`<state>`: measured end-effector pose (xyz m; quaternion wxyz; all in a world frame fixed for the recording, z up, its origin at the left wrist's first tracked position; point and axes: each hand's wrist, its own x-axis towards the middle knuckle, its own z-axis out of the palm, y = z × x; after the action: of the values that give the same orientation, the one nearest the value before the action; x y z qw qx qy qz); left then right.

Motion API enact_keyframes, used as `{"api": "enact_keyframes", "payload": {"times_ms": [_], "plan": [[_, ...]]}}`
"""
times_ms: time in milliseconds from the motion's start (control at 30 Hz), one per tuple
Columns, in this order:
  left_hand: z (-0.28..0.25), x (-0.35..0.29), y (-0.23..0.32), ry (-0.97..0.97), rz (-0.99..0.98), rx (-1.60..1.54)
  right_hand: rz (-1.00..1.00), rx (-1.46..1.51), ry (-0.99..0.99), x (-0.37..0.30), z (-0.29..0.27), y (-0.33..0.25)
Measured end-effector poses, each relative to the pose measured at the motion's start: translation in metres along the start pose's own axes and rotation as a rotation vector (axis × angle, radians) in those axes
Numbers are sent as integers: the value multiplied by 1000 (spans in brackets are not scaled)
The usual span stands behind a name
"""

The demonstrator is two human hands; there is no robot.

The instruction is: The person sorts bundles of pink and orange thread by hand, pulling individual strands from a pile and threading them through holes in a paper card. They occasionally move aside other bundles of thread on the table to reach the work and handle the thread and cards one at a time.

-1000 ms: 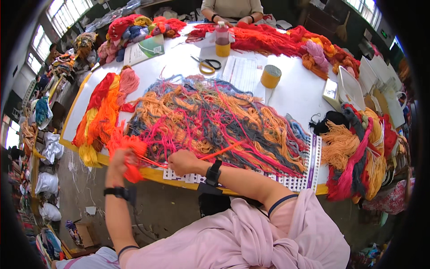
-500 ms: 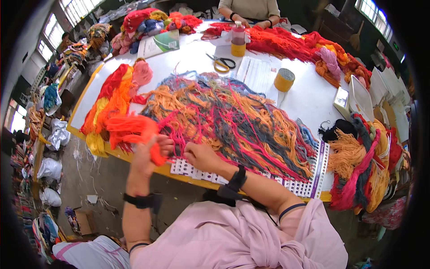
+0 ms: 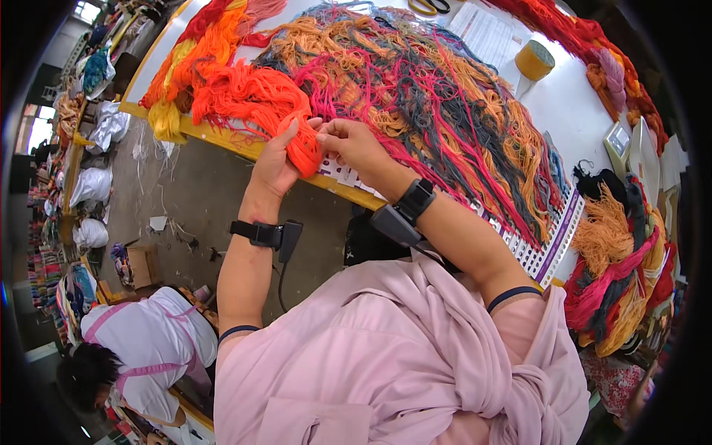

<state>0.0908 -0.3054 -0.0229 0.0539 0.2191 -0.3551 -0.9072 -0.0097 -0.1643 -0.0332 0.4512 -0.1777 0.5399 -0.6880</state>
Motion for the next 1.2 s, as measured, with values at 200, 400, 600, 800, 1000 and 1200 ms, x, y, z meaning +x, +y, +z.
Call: {"api": "enact_keyframes", "payload": {"times_ms": [200,400,600,800,1000,1200], "plan": [[-2,-3,-7,-24,131,210,9,64,-68,-6,-7,6],[3,-5,-4,-15,124,211,12,106,-29,-8,-6,9],[5,-6,-5,-8,137,263,68,439,-8,-8,-9,6],[9,-7,-9,-2,176,292,-18,116,-48,-4,-5,6],[12,-10,-9,19,209,308,19,167,-77,-8,-12,2],[-2,-10,-6,-40,164,154,-9,224,-87,-9,-17,5]]}}
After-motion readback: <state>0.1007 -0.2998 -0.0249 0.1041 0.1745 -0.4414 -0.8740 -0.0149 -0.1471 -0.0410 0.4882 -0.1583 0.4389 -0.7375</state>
